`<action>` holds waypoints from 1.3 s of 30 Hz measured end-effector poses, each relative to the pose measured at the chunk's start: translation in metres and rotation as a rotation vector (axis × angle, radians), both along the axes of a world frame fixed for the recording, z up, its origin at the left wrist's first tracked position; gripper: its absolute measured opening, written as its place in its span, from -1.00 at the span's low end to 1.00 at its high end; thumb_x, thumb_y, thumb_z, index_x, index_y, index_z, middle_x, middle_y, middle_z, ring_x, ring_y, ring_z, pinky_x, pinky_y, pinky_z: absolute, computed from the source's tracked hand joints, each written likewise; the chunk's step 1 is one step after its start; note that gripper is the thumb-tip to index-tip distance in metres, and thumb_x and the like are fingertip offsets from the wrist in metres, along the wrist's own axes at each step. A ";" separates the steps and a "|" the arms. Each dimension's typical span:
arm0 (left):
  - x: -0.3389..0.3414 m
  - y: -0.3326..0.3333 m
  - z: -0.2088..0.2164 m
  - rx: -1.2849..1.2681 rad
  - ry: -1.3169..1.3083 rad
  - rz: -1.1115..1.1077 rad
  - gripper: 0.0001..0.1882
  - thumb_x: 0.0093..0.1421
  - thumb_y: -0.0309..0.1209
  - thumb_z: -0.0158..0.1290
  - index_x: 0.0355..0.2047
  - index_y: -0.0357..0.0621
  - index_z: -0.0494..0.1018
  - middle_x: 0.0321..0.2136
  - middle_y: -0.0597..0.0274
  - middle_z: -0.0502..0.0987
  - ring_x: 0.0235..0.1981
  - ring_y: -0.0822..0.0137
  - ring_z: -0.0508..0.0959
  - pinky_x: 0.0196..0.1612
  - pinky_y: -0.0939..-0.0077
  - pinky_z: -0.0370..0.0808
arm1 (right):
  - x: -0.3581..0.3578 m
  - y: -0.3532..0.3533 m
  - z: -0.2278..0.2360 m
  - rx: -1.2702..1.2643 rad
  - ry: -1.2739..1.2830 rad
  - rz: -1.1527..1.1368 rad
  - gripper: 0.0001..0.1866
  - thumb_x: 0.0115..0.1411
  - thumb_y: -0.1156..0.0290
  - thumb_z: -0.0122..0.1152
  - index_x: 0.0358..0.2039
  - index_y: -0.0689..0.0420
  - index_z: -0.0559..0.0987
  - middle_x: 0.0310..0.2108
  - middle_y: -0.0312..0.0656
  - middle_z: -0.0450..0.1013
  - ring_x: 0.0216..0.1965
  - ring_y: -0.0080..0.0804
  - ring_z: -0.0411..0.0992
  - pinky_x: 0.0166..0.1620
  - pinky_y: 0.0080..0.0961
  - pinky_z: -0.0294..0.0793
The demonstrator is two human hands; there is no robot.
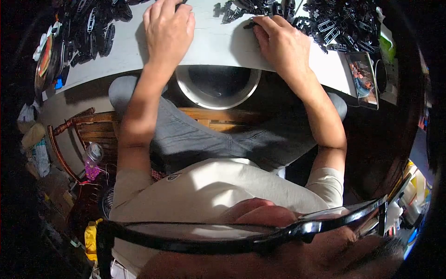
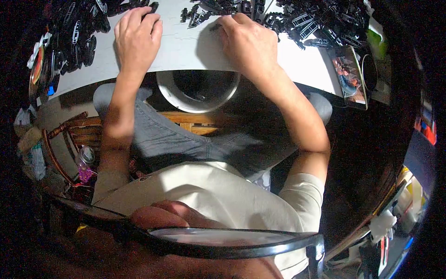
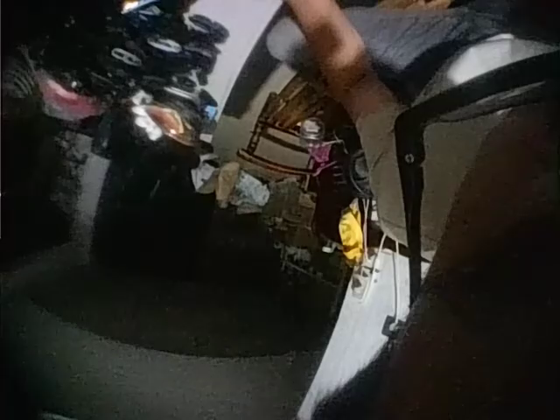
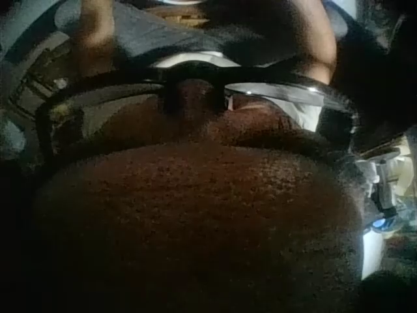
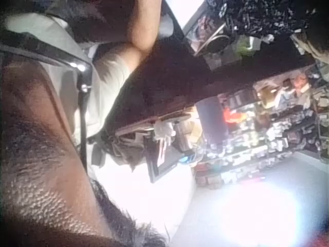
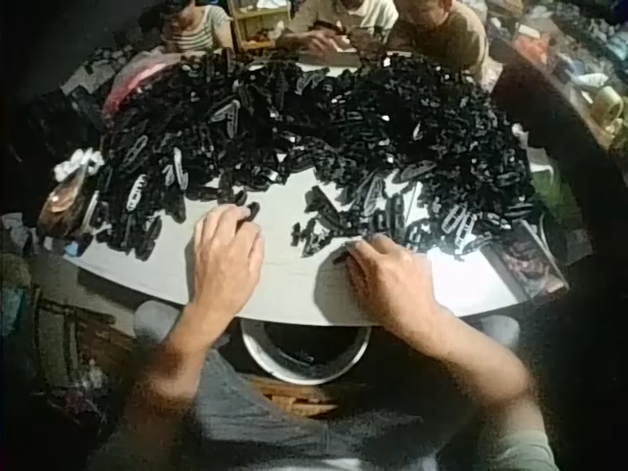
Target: Assemble black lego pieces into a small structure.
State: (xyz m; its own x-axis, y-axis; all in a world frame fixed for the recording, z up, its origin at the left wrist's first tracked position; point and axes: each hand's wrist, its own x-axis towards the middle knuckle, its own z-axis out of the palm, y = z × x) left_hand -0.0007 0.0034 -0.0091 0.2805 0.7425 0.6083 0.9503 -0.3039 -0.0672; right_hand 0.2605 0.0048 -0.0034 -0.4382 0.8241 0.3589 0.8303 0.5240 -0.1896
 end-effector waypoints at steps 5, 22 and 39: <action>0.002 -0.006 -0.002 -0.082 -0.063 -0.031 -0.74 0.16 -0.40 0.24 -0.11 0.00 0.63 -0.08 0.31 0.61 0.02 0.19 0.55 0.12 0.21 0.44 | -0.004 -0.001 -0.001 0.019 0.085 0.090 -0.84 0.23 0.34 0.25 -0.18 -0.04 0.66 -0.26 -0.25 0.54 -0.37 -0.18 0.62 -0.39 -0.28 0.65; 0.002 -0.007 0.005 -0.291 -0.310 0.037 -0.62 0.21 -0.36 0.24 0.05 -0.04 0.54 -0.10 0.13 0.62 -0.09 0.06 0.62 -0.01 0.20 0.56 | -0.004 -0.002 -0.002 -0.094 0.098 0.133 -0.80 0.25 0.32 0.33 -0.11 -0.03 0.69 -0.15 -0.27 0.56 -0.30 -0.21 0.63 -0.28 -0.31 0.66; -0.003 -0.014 0.005 -1.057 -1.491 -0.342 -0.67 0.33 -0.46 0.17 0.10 -0.15 0.57 -0.34 0.37 0.62 -0.38 0.65 0.50 -0.31 0.80 0.39 | -0.003 0.001 0.010 -0.936 1.244 0.145 -0.76 0.48 0.27 0.08 -0.07 0.13 0.62 -0.42 -0.39 0.51 -0.49 -0.72 0.41 -0.51 -0.74 0.33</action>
